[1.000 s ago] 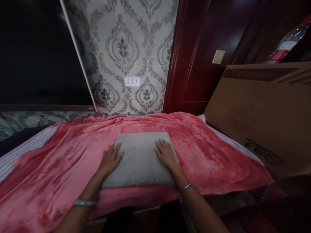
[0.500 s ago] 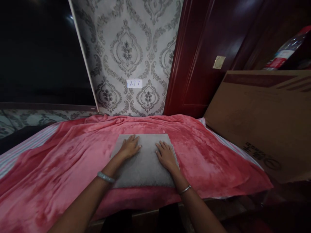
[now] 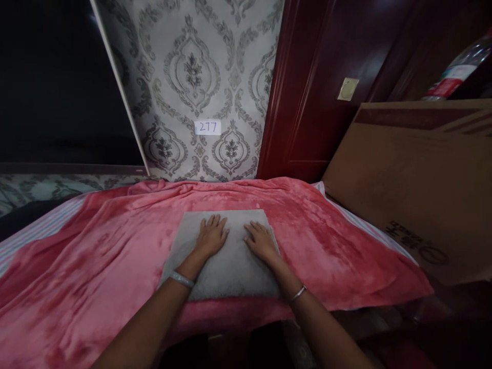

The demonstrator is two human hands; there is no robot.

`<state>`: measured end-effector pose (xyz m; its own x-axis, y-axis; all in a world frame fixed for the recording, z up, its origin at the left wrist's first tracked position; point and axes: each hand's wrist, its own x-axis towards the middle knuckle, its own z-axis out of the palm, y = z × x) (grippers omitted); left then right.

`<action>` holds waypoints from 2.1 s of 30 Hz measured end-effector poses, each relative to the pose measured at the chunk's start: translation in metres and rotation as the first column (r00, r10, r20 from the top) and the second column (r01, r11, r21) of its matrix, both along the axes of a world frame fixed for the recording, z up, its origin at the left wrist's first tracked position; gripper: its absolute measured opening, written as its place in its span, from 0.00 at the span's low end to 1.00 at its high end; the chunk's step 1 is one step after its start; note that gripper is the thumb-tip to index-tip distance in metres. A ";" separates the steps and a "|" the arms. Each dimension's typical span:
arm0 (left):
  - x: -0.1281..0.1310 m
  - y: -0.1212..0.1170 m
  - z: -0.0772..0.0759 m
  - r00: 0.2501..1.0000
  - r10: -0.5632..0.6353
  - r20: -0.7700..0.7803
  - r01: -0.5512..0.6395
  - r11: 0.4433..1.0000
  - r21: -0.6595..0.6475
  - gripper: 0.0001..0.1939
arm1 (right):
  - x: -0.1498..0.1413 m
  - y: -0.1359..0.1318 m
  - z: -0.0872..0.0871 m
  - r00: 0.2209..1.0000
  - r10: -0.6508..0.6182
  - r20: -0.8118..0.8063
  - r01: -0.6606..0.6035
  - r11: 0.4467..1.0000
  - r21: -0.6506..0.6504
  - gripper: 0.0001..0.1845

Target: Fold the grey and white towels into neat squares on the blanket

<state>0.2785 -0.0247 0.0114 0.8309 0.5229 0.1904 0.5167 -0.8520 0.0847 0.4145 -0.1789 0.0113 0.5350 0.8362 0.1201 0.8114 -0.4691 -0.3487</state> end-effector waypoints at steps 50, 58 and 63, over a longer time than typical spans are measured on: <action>-0.044 0.078 0.024 0.959 0.240 -0.150 -0.251 0.966 -0.058 0.32 | -0.004 0.039 -0.005 0.996 -0.068 0.063 0.064 0.996 0.055 0.27; -0.025 0.048 0.037 0.955 0.253 -0.157 -0.253 0.967 0.023 0.30 | -0.007 0.037 -0.001 0.994 -0.076 0.082 0.073 0.997 0.040 0.26; -0.021 0.026 0.017 0.973 0.220 -0.063 -0.215 0.973 0.084 0.29 | -0.007 0.038 -0.002 0.993 -0.074 0.096 0.071 0.997 0.037 0.26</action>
<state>0.2571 0.0018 0.0280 0.7117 0.6788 0.1810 0.6927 -0.7210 -0.0201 0.4073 -0.1409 0.0093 0.5785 0.7904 0.2016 0.8065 -0.5172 -0.2864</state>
